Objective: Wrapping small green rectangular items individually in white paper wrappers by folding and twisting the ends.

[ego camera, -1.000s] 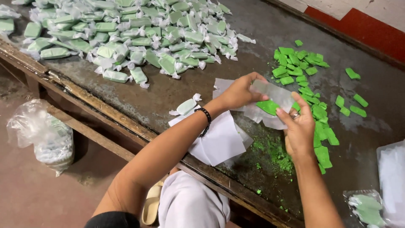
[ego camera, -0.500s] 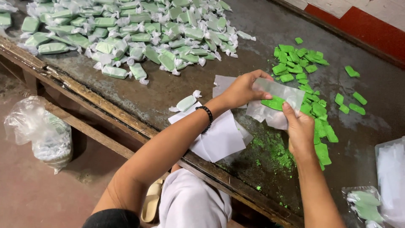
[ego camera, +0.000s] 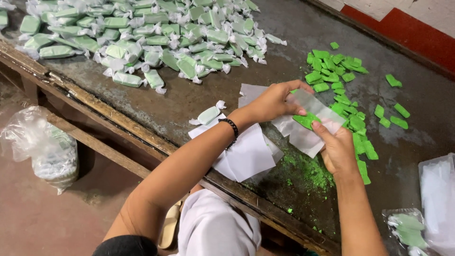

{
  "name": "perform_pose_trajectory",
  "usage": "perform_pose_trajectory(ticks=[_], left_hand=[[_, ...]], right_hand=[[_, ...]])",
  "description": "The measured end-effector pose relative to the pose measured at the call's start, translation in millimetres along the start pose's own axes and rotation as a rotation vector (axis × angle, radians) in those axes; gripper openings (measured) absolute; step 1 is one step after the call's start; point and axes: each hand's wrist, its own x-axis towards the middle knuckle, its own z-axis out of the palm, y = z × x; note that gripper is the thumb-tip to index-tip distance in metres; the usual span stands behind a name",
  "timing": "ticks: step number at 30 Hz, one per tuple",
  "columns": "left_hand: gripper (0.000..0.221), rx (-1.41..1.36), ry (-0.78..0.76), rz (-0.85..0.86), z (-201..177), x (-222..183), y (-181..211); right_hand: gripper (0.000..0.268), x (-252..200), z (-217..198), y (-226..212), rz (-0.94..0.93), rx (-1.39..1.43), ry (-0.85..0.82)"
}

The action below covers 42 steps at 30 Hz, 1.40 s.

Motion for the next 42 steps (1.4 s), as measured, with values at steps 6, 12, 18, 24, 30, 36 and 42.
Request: perform_pose_trajectory(ticks=[6, 12, 18, 24, 30, 36, 42], left_hand=[[0.047, 0.047, 0.11, 0.141, 3, -4, -9], [0.05, 0.097, -0.126, 0.442, 8, -16, 27], [0.017, -0.063, -0.023, 0.291, 19, 1, -13], [0.016, -0.071, 0.065, 0.119, 35, 9, -32], [0.044, -0.206, 0.082, 0.16, 36, -6, -4], [0.103, -0.145, 0.203, -0.192, 39, 3, -18], [0.101, -0.254, 0.244, -0.252, 35, 1, -15]], right_hand=[[0.019, 13, -29, 10, 0.062, 0.165, 0.053], [0.014, 11, -28, 11, 0.148, 0.248, -0.005], [0.016, 31, -52, 44, 0.175, 0.183, -0.181], [0.023, 7, -28, 2, 0.234, 0.268, -0.15], [0.065, 4, -16, -1, 0.011, 0.179, -0.209], [0.077, -4, -7, -8, -0.23, -0.108, -0.162], [0.02, 9, -39, 6, -0.164, -0.009, 0.263]])
